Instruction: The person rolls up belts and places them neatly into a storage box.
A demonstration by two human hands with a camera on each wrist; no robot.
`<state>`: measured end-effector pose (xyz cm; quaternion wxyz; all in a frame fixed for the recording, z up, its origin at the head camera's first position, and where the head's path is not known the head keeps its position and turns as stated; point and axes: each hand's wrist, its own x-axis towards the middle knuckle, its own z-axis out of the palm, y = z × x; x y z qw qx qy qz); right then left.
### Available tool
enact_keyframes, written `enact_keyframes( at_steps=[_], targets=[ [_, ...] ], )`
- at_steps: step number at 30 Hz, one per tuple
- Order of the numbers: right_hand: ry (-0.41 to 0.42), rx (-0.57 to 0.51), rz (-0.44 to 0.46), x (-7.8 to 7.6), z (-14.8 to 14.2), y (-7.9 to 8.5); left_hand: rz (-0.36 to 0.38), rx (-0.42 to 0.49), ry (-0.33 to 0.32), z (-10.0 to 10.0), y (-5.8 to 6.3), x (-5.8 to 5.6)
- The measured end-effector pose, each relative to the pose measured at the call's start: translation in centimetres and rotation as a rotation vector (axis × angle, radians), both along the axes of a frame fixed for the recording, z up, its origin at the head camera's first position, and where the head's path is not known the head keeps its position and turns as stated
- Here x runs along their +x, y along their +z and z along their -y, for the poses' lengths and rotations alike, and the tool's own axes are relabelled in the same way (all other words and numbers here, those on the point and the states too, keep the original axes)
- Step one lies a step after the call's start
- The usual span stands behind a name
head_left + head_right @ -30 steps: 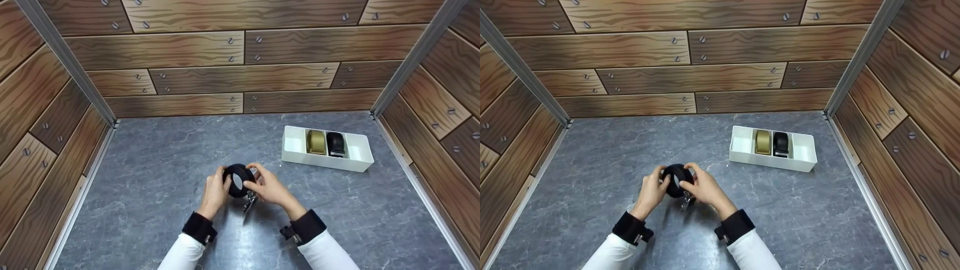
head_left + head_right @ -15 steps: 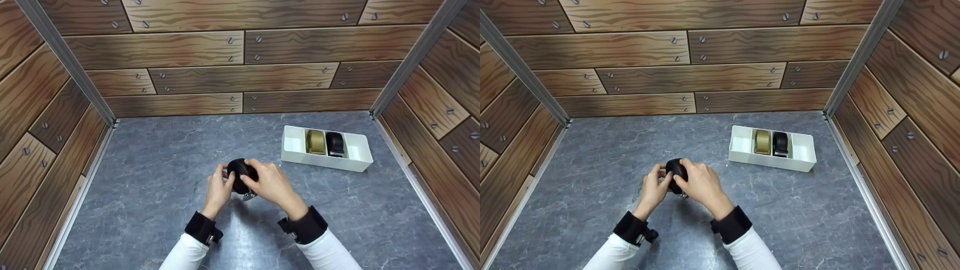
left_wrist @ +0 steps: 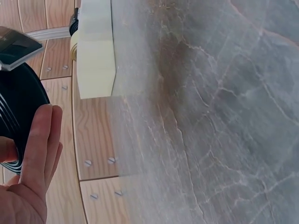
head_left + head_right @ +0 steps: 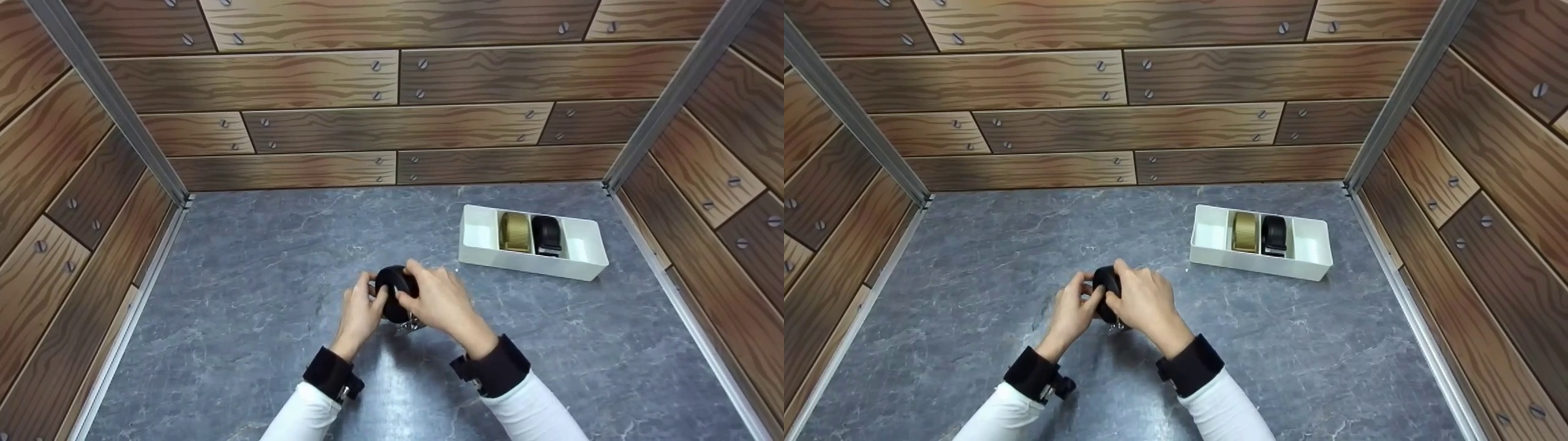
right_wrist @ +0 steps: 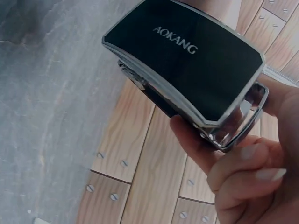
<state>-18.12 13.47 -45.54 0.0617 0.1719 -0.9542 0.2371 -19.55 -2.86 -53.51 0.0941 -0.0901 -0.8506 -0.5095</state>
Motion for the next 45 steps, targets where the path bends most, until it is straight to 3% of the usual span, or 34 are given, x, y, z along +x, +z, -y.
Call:
enact_keyframes(
  at_steps=[5,11,17,20,25,31,38,45],
  targets=[
    [-0.003,-0.047,0.005,-0.3,-0.2,-0.9,0.047,-0.047,-0.042,0.0,-0.1,-0.3],
    [-0.019,-0.081,0.069,-0.8,-0.6,-1.9,0.047,-0.154,-0.113,0.1,-0.6,-0.7],
    [-0.035,-0.053,0.072,-1.4,-1.8,-2.4,0.185,-0.123,-0.260,-0.1,-0.8,-0.9],
    [-0.056,-0.012,0.072,-1.9,-2.7,-2.4,0.205,-0.169,-0.305,-0.3,-0.7,-0.9],
    [-0.114,0.039,0.074,-3.1,-4.9,-2.0,0.156,-0.368,-0.318,-0.6,-0.9,-0.6],
    [-0.192,0.063,0.029,-5.6,-8.5,-0.1,0.181,-0.539,-0.329,-1.0,-1.2,0.0],
    [-0.366,0.050,-0.062,-9.1,-11.5,1.3,0.186,-0.648,-0.326,-1.8,-1.1,0.4],
    [-0.527,-0.019,-0.134,-11.9,-12.5,-0.4,0.163,-0.701,-0.334,-2.3,-1.3,0.6]
  ],
)
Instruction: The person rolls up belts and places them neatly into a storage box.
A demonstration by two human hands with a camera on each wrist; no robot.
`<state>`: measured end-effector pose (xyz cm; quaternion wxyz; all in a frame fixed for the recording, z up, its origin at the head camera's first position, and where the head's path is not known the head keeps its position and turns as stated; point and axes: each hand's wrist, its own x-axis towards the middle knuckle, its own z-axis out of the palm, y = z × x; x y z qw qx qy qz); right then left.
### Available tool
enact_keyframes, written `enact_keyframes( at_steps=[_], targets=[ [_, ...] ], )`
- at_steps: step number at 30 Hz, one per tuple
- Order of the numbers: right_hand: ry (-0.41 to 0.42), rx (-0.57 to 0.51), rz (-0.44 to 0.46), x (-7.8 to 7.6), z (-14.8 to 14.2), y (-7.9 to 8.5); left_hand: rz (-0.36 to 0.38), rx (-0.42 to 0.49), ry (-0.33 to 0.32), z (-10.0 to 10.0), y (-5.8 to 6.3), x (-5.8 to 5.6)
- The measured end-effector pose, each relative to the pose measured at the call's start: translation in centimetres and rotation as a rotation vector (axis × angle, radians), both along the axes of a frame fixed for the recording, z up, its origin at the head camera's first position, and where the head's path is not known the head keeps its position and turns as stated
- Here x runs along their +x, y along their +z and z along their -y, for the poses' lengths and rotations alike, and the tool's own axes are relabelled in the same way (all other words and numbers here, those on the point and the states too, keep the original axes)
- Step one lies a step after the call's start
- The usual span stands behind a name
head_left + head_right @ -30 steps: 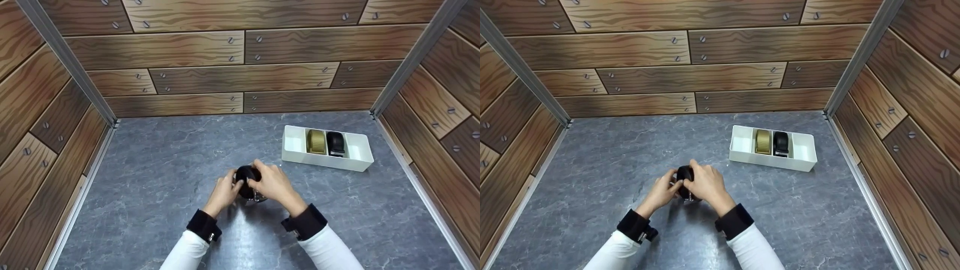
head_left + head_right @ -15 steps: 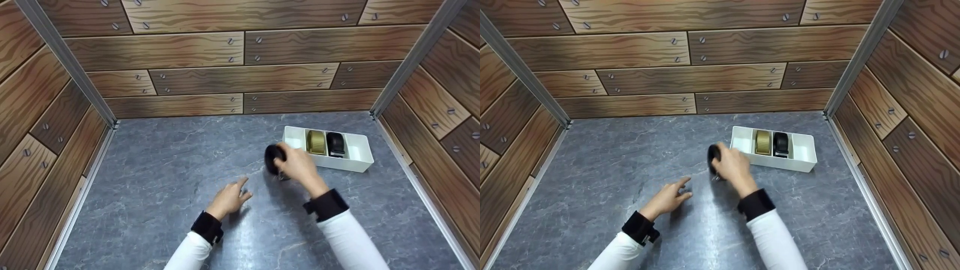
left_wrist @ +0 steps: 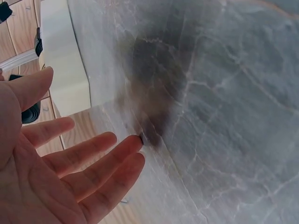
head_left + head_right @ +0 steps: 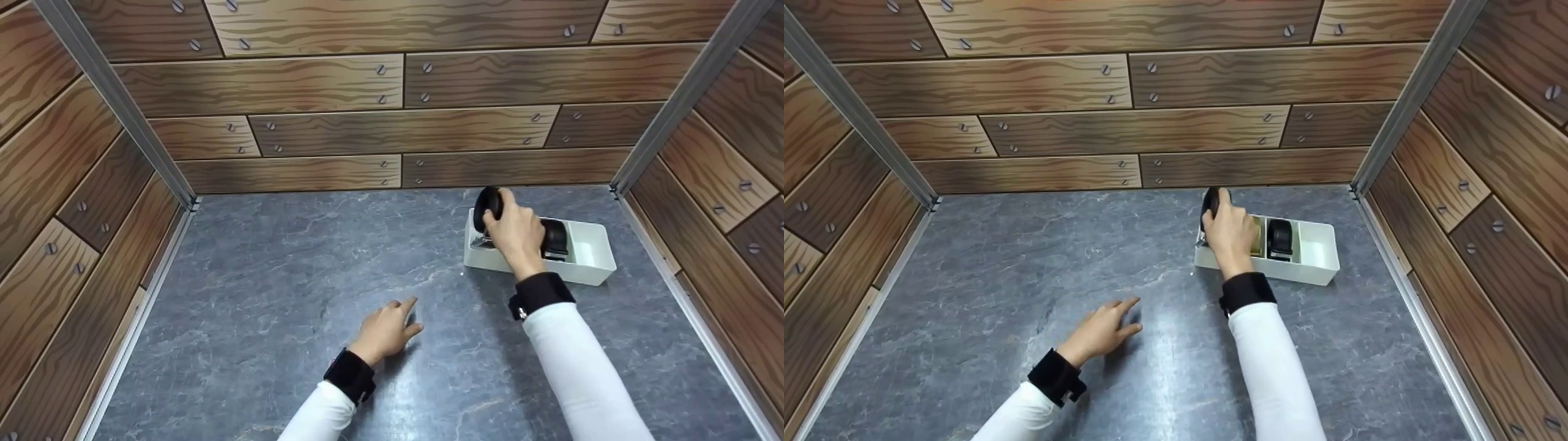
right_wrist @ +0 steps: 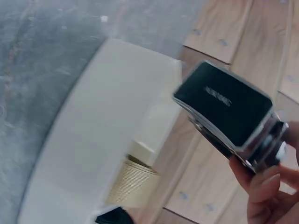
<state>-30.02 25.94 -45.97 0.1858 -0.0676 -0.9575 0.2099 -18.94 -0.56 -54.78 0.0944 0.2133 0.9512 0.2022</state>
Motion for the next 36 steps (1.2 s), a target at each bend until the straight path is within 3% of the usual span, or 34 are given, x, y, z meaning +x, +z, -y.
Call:
enact_keyframes(
  at_steps=[4,7,15,22,29,36],
  targets=[
    [-0.036,0.013,0.019,-1.0,0.1,-1.5,-0.005,0.000,-0.001,0.1,-0.1,0.1],
    [-0.033,0.056,0.083,-1.5,0.3,-2.2,-0.008,0.000,0.000,0.2,-0.1,0.1],
    [-0.024,0.113,0.251,-2.6,0.5,-2.4,-0.016,-0.005,0.004,0.3,-0.1,0.2],
    [-0.018,0.106,0.242,-3.0,1.2,-3.4,-0.040,-0.005,0.014,0.2,-0.3,0.3],
    [-0.023,0.097,0.292,-2.6,0.8,-5.0,-0.041,-0.019,-0.001,0.2,-0.4,0.3],
    [0.020,0.062,0.324,-2.3,0.5,-5.1,-0.036,-0.009,0.002,0.5,-0.6,0.1]
  ],
)
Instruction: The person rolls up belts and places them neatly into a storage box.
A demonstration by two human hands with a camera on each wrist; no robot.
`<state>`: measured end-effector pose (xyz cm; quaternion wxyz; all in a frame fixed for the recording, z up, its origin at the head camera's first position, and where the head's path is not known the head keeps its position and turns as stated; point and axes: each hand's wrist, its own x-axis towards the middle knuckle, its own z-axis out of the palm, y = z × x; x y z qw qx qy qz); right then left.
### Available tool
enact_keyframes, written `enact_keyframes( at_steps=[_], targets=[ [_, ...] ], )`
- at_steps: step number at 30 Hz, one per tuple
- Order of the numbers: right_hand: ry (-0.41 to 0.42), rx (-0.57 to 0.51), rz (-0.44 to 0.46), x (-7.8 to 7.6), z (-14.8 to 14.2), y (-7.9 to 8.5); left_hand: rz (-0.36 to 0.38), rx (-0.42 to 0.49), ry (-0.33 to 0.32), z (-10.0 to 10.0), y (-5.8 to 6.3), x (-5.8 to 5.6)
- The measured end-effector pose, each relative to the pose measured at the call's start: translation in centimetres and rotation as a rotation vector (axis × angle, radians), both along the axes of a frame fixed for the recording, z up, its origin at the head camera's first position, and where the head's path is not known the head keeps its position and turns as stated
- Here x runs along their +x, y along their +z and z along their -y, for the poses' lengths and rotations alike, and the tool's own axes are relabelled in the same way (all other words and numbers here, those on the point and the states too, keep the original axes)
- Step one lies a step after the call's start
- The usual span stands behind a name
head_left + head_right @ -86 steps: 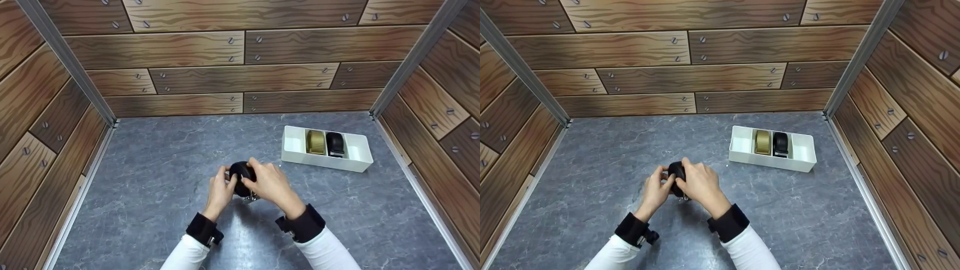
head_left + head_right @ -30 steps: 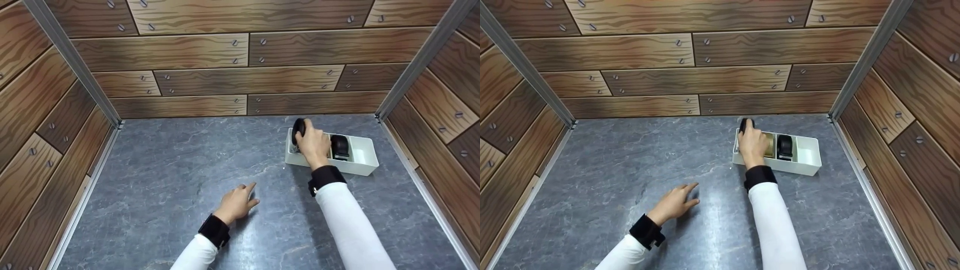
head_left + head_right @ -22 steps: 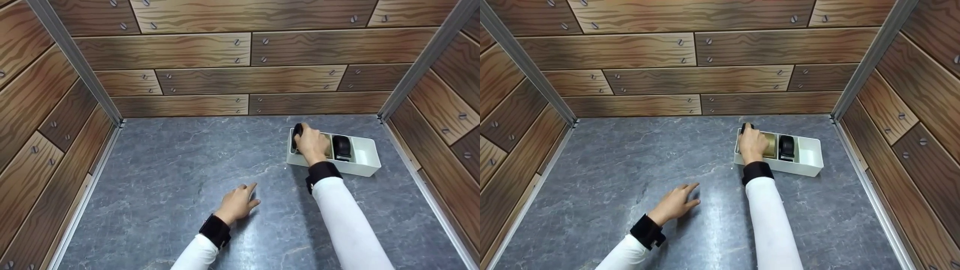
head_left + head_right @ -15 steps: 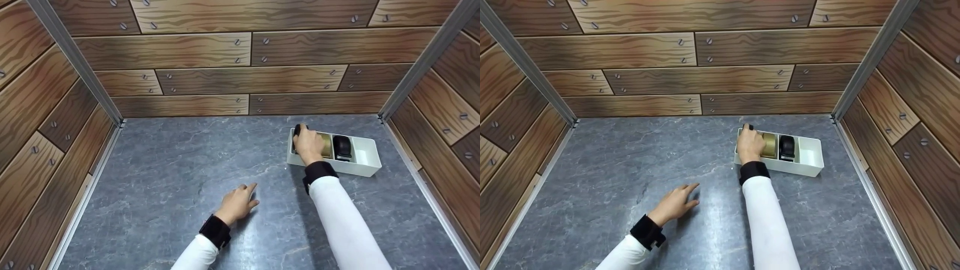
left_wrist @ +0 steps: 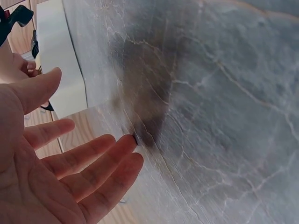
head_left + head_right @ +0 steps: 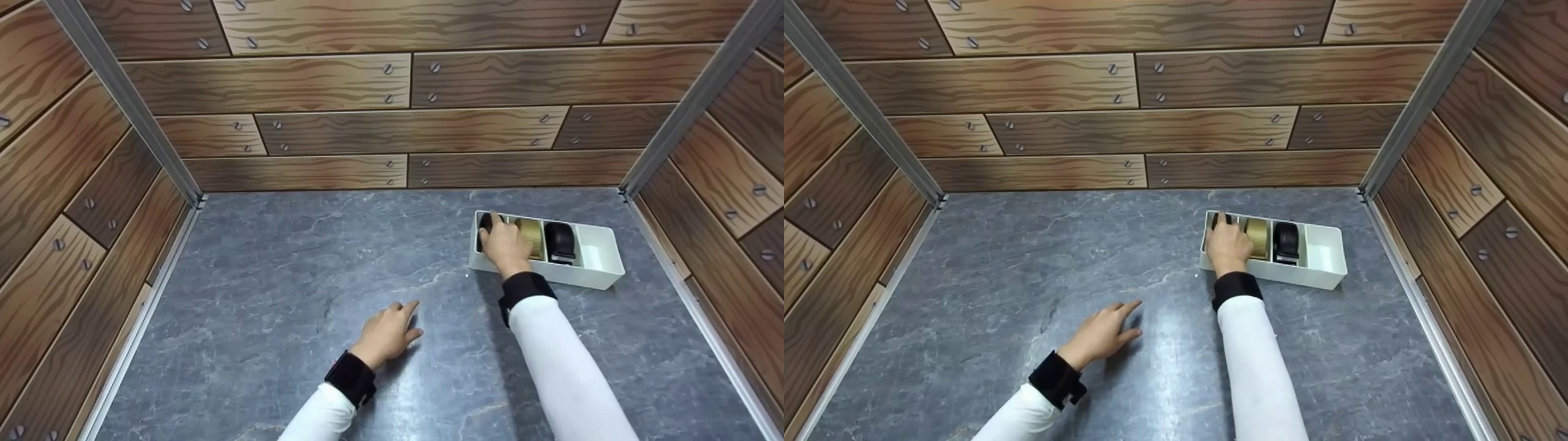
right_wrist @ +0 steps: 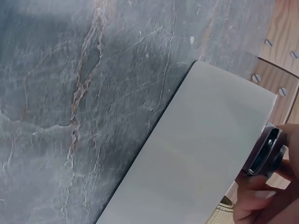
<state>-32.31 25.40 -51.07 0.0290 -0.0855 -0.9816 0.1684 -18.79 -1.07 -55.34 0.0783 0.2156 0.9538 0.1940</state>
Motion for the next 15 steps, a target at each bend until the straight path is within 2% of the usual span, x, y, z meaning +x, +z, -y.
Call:
enact_keyframes(
  at_steps=[4,9,12,15],
  targets=[
    [0.008,-0.006,-0.001,0.7,0.1,0.3,0.008,0.012,0.000,0.3,0.0,-0.1],
    [0.039,0.030,-0.096,2.3,0.8,0.9,0.009,0.034,0.030,1.2,0.2,-0.4],
    [0.109,0.023,-0.129,3.7,1.4,1.3,-0.018,0.059,0.051,2.1,0.4,-0.6],
    [0.218,0.011,-0.123,5.2,1.7,1.5,-0.071,0.083,0.067,3.4,0.5,-0.8]
  ],
)
